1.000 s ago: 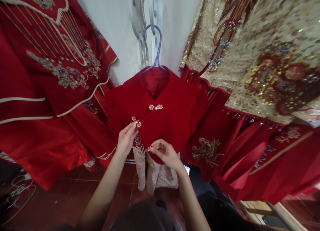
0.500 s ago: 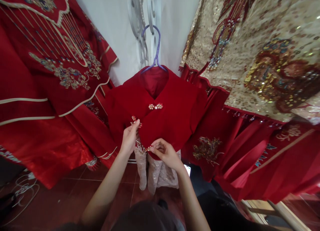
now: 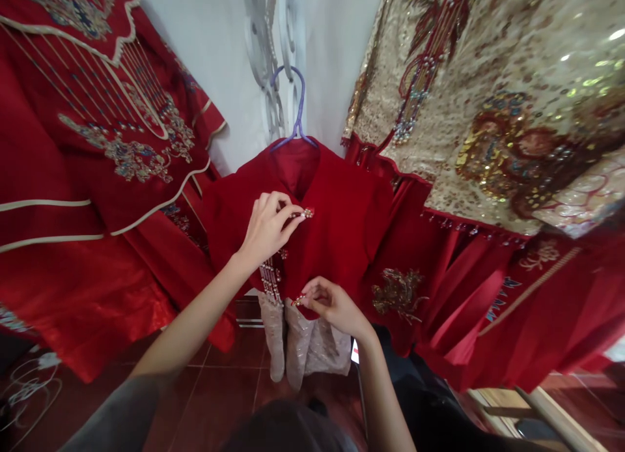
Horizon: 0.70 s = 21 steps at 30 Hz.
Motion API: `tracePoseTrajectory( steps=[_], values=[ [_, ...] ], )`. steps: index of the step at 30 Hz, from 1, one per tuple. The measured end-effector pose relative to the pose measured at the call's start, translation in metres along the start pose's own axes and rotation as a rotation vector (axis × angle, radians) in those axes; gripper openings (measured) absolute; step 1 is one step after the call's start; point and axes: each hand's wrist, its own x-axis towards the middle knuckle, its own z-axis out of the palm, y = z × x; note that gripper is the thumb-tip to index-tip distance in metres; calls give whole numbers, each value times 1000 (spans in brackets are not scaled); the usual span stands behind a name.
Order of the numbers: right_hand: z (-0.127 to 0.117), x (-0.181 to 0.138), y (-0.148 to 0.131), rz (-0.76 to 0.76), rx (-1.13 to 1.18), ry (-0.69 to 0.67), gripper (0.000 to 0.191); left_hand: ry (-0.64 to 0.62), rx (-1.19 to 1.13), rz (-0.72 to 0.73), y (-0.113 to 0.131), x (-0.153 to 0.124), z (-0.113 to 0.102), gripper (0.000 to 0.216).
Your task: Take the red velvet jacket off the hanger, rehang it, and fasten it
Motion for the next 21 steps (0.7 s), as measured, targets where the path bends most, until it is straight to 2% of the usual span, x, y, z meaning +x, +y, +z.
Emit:
tracePoseTrajectory(
  steps=[5,9,12,15,18,21],
  values=[
    [-10,15,-26,-149,-135,218,26,6,-78,125,-4,5,-3,12],
    [-17,42,-66,-410,-289,414,28,-55,-88,182,-8,9,-3,16],
    [-19,57,-85,-538,-432,465,29,-51,-10,230,-12,11,-1,21],
    [-17,65,-91,-583,-513,496,26,-13,22,259,-14,12,-1,23],
    [-15,76,-91,-581,-635,693,23,14,-6,181,-14,12,-1,22],
    [-12,94,-92,-545,-771,971,45,67,13,15,-11,11,1,27]
  ],
)
